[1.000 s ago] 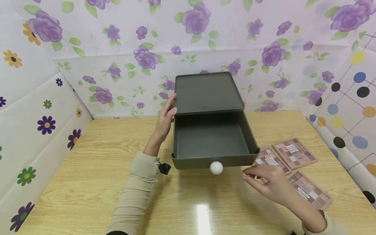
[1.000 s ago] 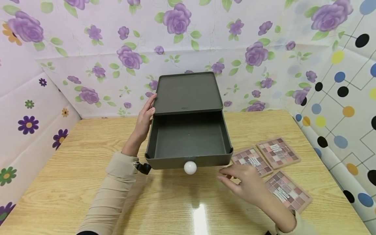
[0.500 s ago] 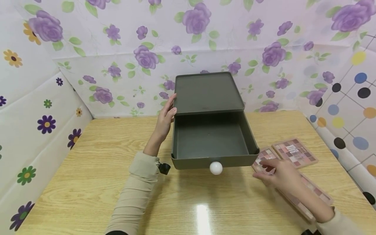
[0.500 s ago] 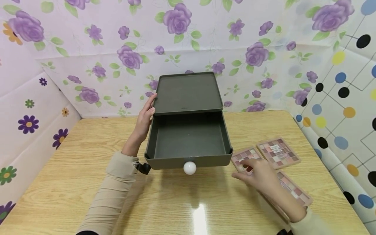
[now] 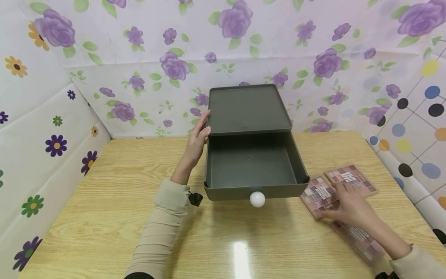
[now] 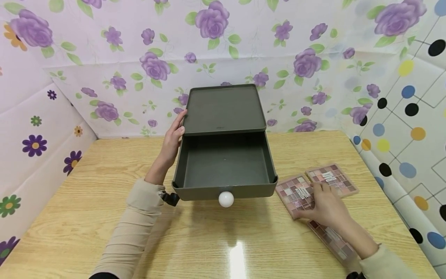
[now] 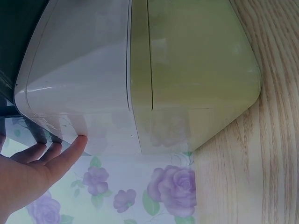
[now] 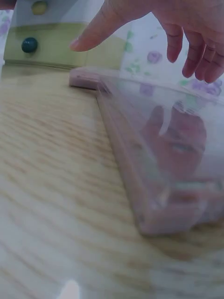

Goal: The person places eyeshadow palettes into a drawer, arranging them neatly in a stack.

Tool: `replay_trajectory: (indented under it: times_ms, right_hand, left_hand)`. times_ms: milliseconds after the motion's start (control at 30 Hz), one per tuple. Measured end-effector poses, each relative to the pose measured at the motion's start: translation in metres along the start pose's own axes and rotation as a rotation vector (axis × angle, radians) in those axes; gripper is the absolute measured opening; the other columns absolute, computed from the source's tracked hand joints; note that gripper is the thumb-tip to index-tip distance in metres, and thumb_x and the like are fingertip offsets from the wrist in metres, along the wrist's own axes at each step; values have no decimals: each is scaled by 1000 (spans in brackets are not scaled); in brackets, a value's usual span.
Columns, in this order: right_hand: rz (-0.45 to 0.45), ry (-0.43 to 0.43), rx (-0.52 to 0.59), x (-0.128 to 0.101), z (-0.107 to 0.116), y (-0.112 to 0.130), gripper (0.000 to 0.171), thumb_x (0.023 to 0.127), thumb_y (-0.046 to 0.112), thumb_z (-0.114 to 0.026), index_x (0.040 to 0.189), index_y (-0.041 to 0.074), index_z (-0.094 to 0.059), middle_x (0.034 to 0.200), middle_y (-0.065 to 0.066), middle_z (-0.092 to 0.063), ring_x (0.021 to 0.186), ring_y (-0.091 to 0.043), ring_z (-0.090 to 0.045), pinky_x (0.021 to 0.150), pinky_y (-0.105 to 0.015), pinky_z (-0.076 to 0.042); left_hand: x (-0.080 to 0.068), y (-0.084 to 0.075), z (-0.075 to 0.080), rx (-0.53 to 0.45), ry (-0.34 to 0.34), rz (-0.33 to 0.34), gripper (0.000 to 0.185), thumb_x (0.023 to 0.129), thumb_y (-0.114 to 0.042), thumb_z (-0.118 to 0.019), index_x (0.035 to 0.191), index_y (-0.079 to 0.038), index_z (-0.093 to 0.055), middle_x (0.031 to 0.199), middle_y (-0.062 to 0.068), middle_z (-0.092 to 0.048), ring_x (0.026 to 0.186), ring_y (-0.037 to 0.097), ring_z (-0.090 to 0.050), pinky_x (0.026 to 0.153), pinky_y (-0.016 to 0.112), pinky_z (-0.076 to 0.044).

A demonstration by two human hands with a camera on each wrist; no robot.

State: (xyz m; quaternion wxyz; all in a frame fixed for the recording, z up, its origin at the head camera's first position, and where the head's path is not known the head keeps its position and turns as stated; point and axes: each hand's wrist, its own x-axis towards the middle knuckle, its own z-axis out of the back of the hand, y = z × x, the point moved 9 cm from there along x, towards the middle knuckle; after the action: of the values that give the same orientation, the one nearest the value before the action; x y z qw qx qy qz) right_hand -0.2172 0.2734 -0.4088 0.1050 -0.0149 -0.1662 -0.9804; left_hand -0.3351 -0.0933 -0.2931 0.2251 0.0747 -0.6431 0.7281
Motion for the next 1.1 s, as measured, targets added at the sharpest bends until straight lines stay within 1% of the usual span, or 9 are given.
replay_trajectory:
  times_ms: [100, 200, 267, 400, 533, 700, 767, 867, 1100]
  right_hand:
    - [12, 24, -41, 0, -5, -2, 114, 51, 68, -71, 121, -16, -38, 98, -35, -49, 91, -51, -47, 70, -56, -40]
    - [35, 42, -77, 1, -11, -1, 115, 50, 71, -69, 120, -16, -40, 97, -35, -50, 94, -54, -45, 75, -59, -36]
    - [57, 42, -100, 3, -14, 2, 115, 50, 73, -67, 119, -16, -43, 97, -32, -51, 94, -51, -45, 77, -59, -35]
    - [91, 43, -132, 5, -16, 6, 116, 51, 74, -65, 122, -15, -44, 110, -39, -46, 101, -55, -40, 76, -64, -34]
    - [93, 69, -135, 5, -19, 5, 112, 52, 71, -67, 125, -10, -44, 113, -38, -43, 102, -53, -38, 72, -65, -35]
    - [100, 92, -147, 4, -22, 2, 111, 50, 67, -71, 129, -6, -43, 112, -36, -43, 102, -54, -36, 73, -66, -32]
    - [107, 86, -149, 4, -22, 2, 110, 50, 65, -73, 129, -5, -44, 110, -35, -44, 100, -53, -37, 74, -65, -32]
    - [100, 74, -114, 5, -19, 1, 107, 49, 61, -76, 128, -6, -46, 108, -36, -46, 96, -51, -39, 73, -63, -33]
    - [84, 40, -6, 5, -5, -1, 105, 49, 58, -78, 127, -6, -46, 111, -40, -43, 98, -54, -41, 70, -65, -36]
  left_hand:
    - [4, 12, 3, 0, -5, -16, 61, 87, -30, -37, 145, -12, -26, 150, 7, -19, 134, 21, -21, 90, 53, -33]
    - [5, 15, 4, 8, -13, -25, 63, 87, -35, -39, 145, -15, -27, 150, 3, -20, 134, 19, -22, 89, 51, -34]
    - [5, 15, 4, 9, -16, -26, 64, 86, -36, -39, 145, -15, -27, 150, 3, -20, 133, 18, -23, 89, 51, -35]
    - [5, 14, 3, 1, -11, -14, 61, 87, -31, -38, 145, -14, -26, 150, 4, -19, 134, 19, -22, 88, 48, -35]
    - [1, 3, -1, -10, 3, -5, 60, 88, -23, -36, 145, -7, -23, 150, 11, -17, 134, 23, -20, 89, 48, -34]
    - [-5, -16, -5, 1, 8, -4, 60, 88, -20, -34, 144, -1, -21, 149, 16, -16, 134, 27, -20, 90, 49, -34]
    - [-5, -16, -5, 4, 5, -2, 61, 88, -20, -34, 144, -1, -22, 149, 16, -15, 134, 27, -20, 90, 49, -34]
    - [-6, -17, -5, 8, 4, 1, 61, 88, -21, -34, 144, -2, -22, 149, 16, -16, 134, 27, -20, 90, 50, -34]
    - [-6, -17, -4, 11, 6, -1, 61, 88, -22, -34, 144, -2, -21, 149, 17, -15, 134, 28, -19, 91, 52, -33]
